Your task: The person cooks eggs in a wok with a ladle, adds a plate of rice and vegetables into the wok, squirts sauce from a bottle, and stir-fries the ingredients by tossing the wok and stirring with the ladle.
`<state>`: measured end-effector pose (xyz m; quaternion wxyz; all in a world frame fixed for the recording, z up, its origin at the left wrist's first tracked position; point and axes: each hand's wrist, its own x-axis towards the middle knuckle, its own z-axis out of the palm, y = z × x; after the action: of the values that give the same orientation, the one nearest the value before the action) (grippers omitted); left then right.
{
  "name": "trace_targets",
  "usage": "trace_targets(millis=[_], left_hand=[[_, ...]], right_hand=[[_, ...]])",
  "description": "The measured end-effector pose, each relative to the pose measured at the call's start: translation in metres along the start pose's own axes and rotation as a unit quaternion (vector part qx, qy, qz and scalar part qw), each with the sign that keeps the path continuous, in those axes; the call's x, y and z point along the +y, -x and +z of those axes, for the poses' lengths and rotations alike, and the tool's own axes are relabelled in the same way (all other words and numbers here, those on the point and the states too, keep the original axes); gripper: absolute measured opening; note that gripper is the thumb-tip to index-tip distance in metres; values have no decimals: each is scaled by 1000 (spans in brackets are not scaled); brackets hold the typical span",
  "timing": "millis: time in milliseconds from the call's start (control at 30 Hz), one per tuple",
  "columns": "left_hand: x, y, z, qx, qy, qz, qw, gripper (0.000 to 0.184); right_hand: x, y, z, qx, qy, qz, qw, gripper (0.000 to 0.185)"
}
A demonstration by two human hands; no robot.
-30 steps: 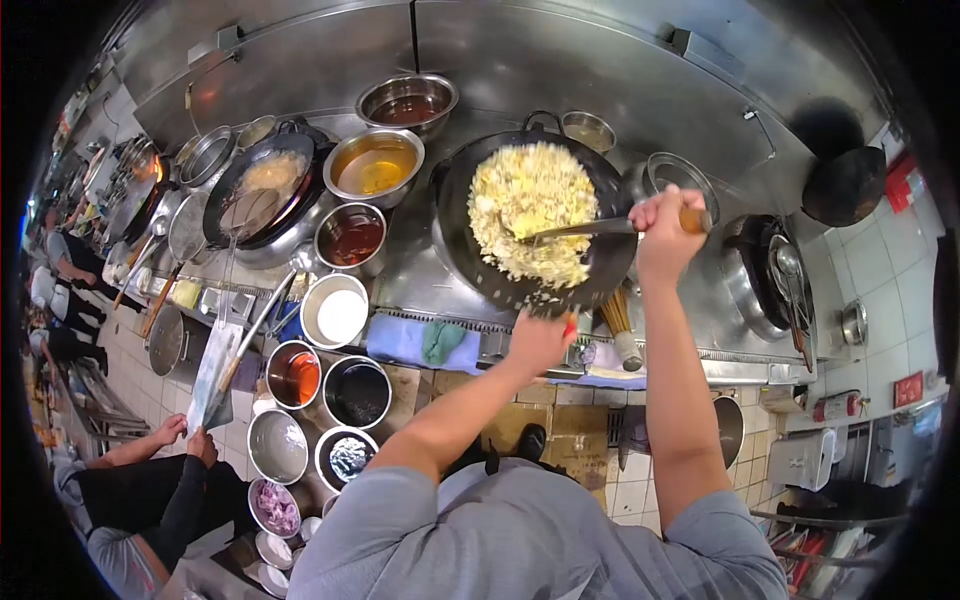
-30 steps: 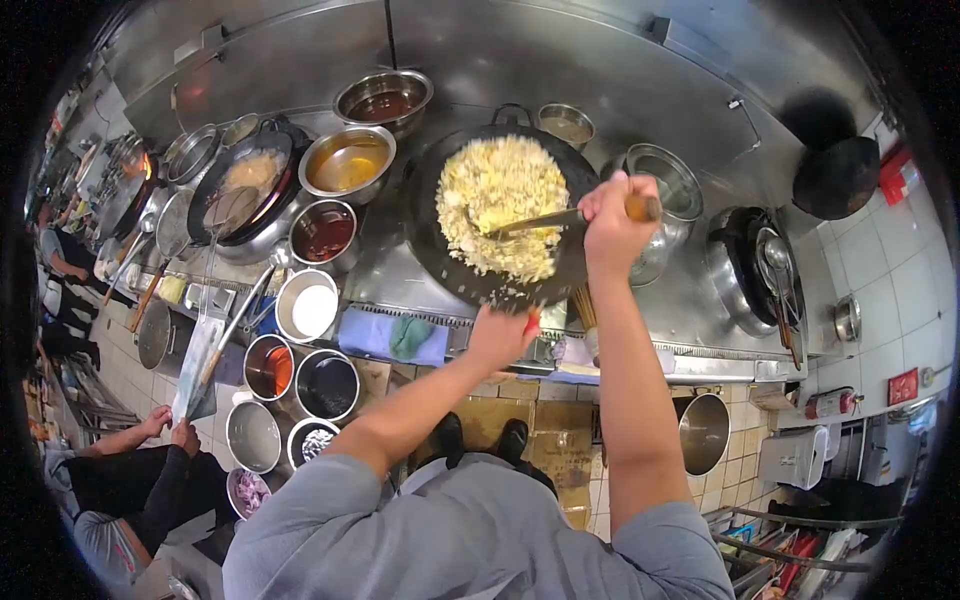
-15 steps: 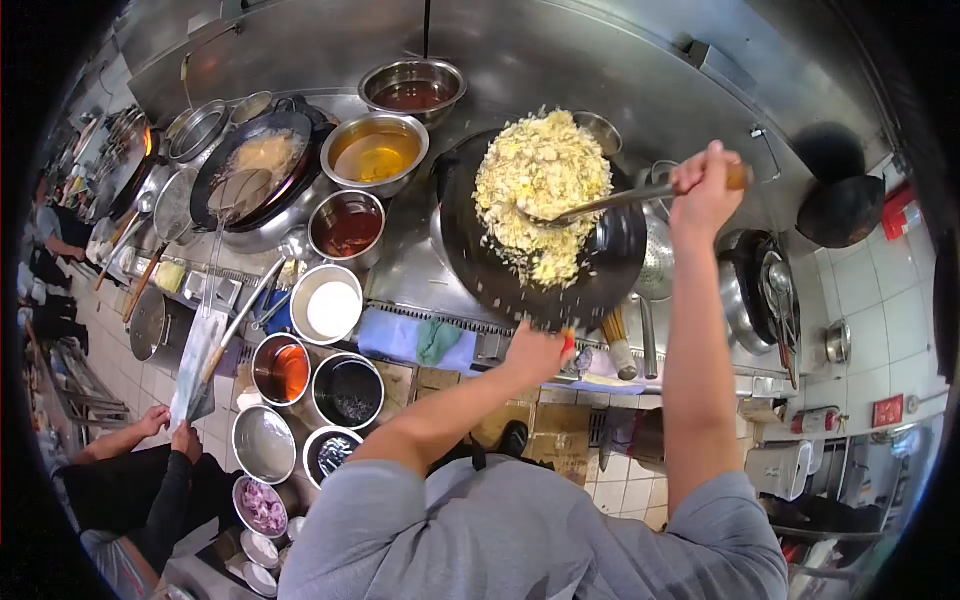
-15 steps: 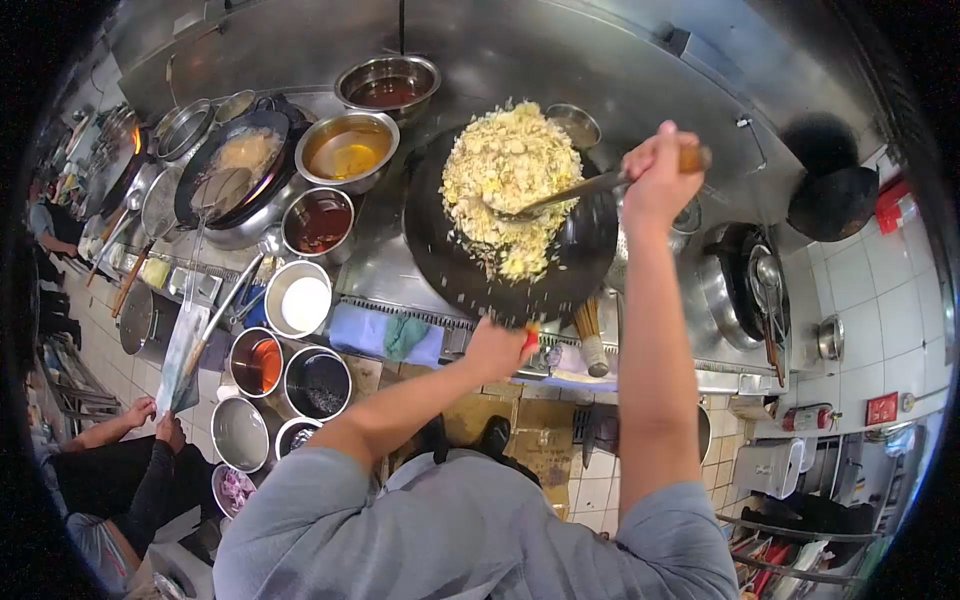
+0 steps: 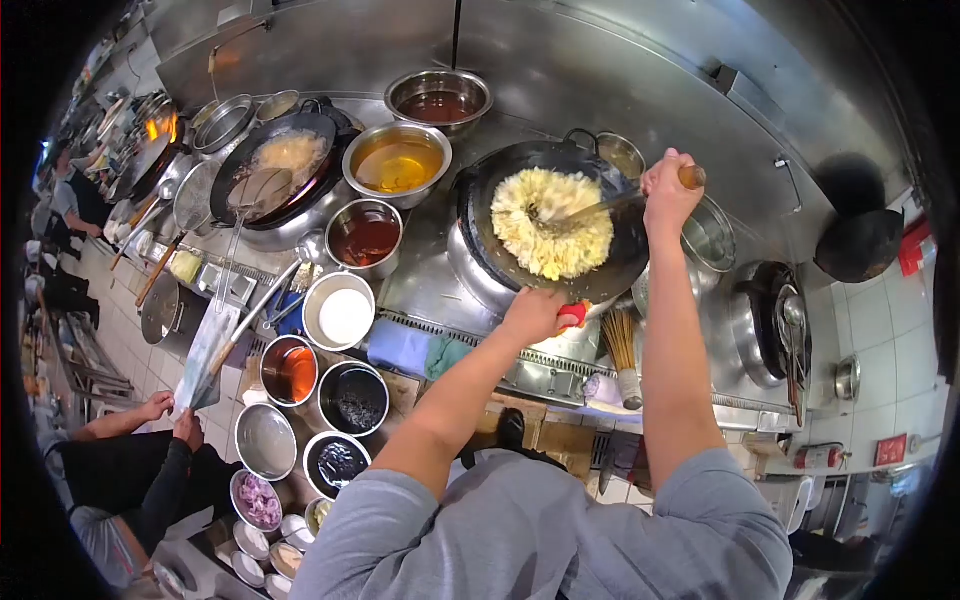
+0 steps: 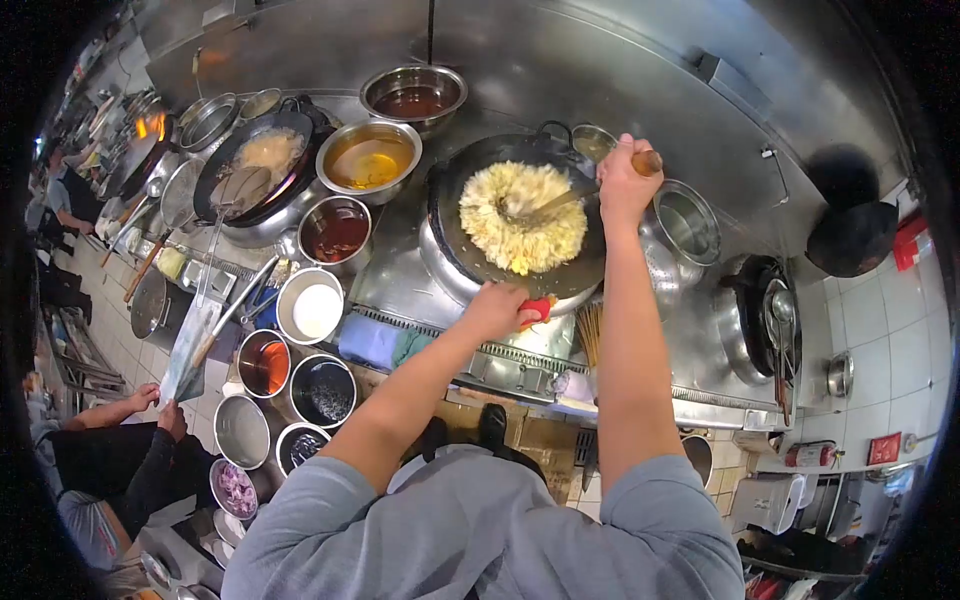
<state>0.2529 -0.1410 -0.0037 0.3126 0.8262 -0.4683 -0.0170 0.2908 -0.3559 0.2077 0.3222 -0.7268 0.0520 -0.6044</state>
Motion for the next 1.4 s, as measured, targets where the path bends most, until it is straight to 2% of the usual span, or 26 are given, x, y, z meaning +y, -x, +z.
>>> trace_targets(millis=[33, 67, 100, 200, 267, 333, 433, 467, 533, 567, 600, 667, 733, 767, 833, 867, 933, 967, 1033, 1133, 1167, 1200, 1233, 1267, 1333, 1400], left_hand=[[-5, -6, -6, -23, -9, 1, 1000, 44], [-6, -2, -5, -58, -11, 0, 998, 44], [-12, -3, 1, -43, -6, -3, 999, 47], [-19, -5, -3, -54, -13, 31, 998, 47], [-17, -9, -11, -80, -25, 47, 995, 46], [-8, -13, -21, -159, -44, -4, 986, 43], [-11, -11, -14, -112, -93, 21, 989, 43], [-10, -6, -11, -83, -111, 17, 990, 42], [-11, -7, -13, -61, -91, 28, 994, 41], [-7, -6, -16, -83, -97, 19, 992, 41], [-4, -8, -18, -100, -103, 8, 990, 40], [-6, -7, -13, -83, -113, 13, 990, 42], [-3, -13, -20, -95, -122, 4, 988, 45], [-4, -10, -17, -78, -113, 1, 991, 45], [-8, -7, -6, -60, -86, -7, 994, 46], [-7, -3, -7, -66, -85, -7, 994, 46], [-1, -8, -12, -85, -84, -27, 993, 45], [-2, -9, -13, -107, -88, -24, 990, 44], [0, -11, -19, -98, -88, -20, 991, 43], [4, -1, -17, -98, -76, -21, 992, 41], [7, 2, -14, -100, -77, -27, 992, 41], [5, -4, -15, -88, -81, -33, 992, 40], [-1, 1, -6, -32, -57, -10, 998, 39], [1, 4, -2, -31, -60, -9, 998, 39], [7, 6, 5, 82, -76, -8, 994, 38], [6, 8, 6, 86, -69, -13, 994, 38]], right_hand=[[-26, 11, 15, -28, -256, 221, 941, 29], [-36, 3, 3, -28, -256, 228, 939, 29], [-50, -11, -17, -36, -272, 244, 930, 29], [-74, -15, -38, -35, -328, 252, 909, 34], [-46, 38, -9, 25, -266, 157, 951, 29], [-26, 24, 20, -63, -294, 180, 937, 29], [-81, -12, 14, -107, -359, 178, 910, 33], [-75, -7, 13, -108, -361, 174, 909, 33], [-40, 29, 16, -122, -339, 77, 930, 36], [-3, 47, 18, -158, -275, 101, 943, 34], [-3, 24, 20, -158, -275, 99, 943, 34], [-23, -35, 20, -189, -235, 227, 926, 28], [-23, -81, 10, -103, -239, 220, 940, 27], [-18, -77, 13, -107, -243, 216, 940, 27], [11, -38, 19, 4, -244, 144, 959, 28], [24, -21, 29, -56, -293, 159, 941, 31], [1, -46, 46, -129, -289, 291, 903, 34], [-14, -49, 37, -125, -286, 296, 903, 34], [-46, -70, 35, -115, -337, 246, 902, 35], [-11, -2, 43, -78, -363, 206, 905, 29], [4, -7, 41, -133, -345, 209, 905, 30], [2, -34, 45, -136, -349, 203, 905, 30], [-9, -58, 42, -116, -268, 225, 930, 31], [-12, -75, 36, -94, -186, 241, 948, 32], [8, -89, 16, -30, -305, 202, 930, 32], [26, -44, 35, 1, -320, 189, 928, 31]])
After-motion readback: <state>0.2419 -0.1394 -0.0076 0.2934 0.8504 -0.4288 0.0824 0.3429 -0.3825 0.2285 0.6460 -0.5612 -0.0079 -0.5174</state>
